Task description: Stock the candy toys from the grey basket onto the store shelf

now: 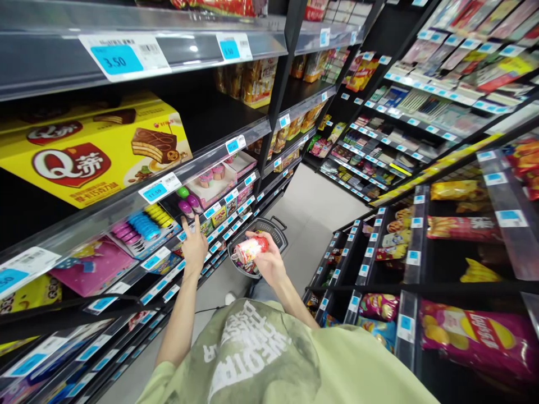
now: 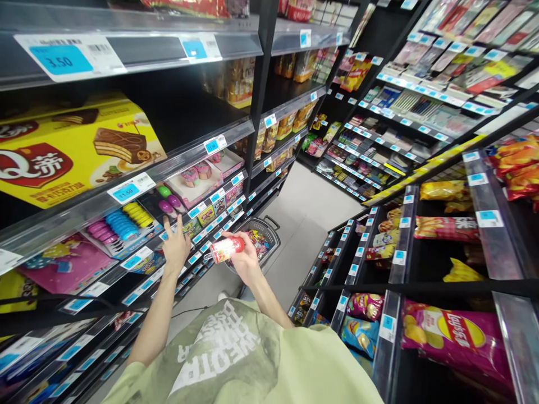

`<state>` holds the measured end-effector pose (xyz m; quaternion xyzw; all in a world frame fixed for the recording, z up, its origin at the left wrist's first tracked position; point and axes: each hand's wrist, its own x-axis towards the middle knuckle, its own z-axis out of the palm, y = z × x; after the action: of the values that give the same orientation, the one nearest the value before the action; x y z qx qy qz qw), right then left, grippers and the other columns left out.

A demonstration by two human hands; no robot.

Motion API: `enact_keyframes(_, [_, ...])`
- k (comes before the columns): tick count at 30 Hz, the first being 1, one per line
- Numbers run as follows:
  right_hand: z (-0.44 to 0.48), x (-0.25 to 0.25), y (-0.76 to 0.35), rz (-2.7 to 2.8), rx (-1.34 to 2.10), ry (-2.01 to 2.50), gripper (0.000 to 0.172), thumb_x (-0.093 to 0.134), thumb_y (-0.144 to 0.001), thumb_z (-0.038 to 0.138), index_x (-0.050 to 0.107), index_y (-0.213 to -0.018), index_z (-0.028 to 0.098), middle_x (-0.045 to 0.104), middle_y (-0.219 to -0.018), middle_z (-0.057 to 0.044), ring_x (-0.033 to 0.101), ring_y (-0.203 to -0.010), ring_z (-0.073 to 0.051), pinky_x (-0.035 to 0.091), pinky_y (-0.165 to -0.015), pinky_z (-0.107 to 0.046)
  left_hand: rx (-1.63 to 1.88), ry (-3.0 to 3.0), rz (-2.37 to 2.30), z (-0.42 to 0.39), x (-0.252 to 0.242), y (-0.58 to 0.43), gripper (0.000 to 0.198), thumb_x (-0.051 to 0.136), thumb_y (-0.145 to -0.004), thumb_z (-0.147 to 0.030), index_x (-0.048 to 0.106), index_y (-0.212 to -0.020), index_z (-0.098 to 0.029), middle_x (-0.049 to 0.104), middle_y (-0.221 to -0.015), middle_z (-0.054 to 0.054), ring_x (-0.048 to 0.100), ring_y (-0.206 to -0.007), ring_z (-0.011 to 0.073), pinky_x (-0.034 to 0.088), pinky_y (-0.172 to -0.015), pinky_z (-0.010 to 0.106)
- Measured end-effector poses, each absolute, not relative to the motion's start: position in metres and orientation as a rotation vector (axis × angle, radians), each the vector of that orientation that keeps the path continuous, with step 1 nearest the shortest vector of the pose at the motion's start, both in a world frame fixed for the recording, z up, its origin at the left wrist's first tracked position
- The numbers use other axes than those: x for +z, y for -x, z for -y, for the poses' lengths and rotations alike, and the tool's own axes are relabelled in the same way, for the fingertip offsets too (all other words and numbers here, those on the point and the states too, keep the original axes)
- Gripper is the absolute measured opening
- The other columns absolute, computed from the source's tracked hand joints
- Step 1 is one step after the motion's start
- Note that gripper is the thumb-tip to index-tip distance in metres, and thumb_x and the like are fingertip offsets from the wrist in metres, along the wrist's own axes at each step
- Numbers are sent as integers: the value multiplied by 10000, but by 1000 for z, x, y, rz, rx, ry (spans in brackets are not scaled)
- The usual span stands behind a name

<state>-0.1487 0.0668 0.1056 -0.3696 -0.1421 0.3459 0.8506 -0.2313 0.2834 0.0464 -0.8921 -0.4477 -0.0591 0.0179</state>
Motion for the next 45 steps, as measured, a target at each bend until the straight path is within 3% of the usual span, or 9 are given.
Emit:
enact_keyframes(8, [-74,100,149,254,738,845,652,859,-724,399,560,-1292,284,746,-1152,-63,739,-885,-220,570,-656,-298,-191,2807,1387,-284,47,232,738,449,-992,-307,120,-1652,-265,69,-1692,250,733,-833,265,600,-674,385])
enact_keyframes(12, [-82,93,148,141,906,833,558,779,-746,642,599,-1075,229,770,-841,-42,735,-668,-193,541,-487,-241,-167,2818,1419,-285,46,232,741,445,-997,-305,98,-1651,-291,55,-1698,243,733,-840,256,607,-686,390])
enact_keyframes(16, [-88,86,146,-147,1113,805,491,652,-827,686,526,-713,225,558,-458,52,435,-293,-71,339,-278,-164,-135,2792,1425,-286,46,231,753,464,-989,-304,103,-1650,-299,61,-1703,225,729,-814,242,609,-668,380])
enact_keyframes(19, [-88,84,146,-157,1208,766,564,666,-806,702,412,-581,252,397,-354,87,263,-238,-34,204,-228,-151,-155,2792,1410,-285,46,232,743,458,-992,-303,114,-1651,-292,67,-1704,219,732,-809,245,607,-662,374])
enact_keyframes(27, [-88,90,146,-250,1137,703,464,639,-886,600,471,-666,228,428,-410,99,317,-271,-35,205,-260,-133,-188,2769,1369,-285,43,233,731,430,-996,-293,106,-1652,-278,62,-1705,220,726,-778,234,602,-617,363])
enact_keyframes(33, [-91,87,148,-128,1114,766,366,599,-914,556,589,-878,192,642,-581,12,459,-353,-69,332,-344,-164,-178,2771,1388,-285,42,233,740,439,-994,-282,99,-1651,-294,46,-1710,205,729,-810,231,613,-666,367])
enact_keyframes(37, [-97,84,154,105,1109,816,264,625,-856,451,510,-964,240,689,-693,11,502,-403,-94,367,-401,-193,-144,2802,1418,-285,43,233,741,433,-997,-269,85,-1650,-304,36,-1710,210,729,-838,230,616,-686,367])
enact_keyframes(40, [-111,85,155,300,1049,889,328,621,-829,436,420,-1038,283,694,-744,38,515,-412,-107,376,-419,-208,-155,2824,1411,-285,43,235,741,431,-997,-255,84,-1651,-299,38,-1708,219,731,-846,230,615,-704,366])
enact_keyframes(45, [-154,103,136,728,712,1296,410,551,-940,489,401,-1255,273,664,-842,36,594,-541,-118,466,-527,-242,-199,2835,1415,-286,39,236,794,456,-983,-238,31,-1650,-305,54,-1703,231,735,-833,237,617,-684,372])
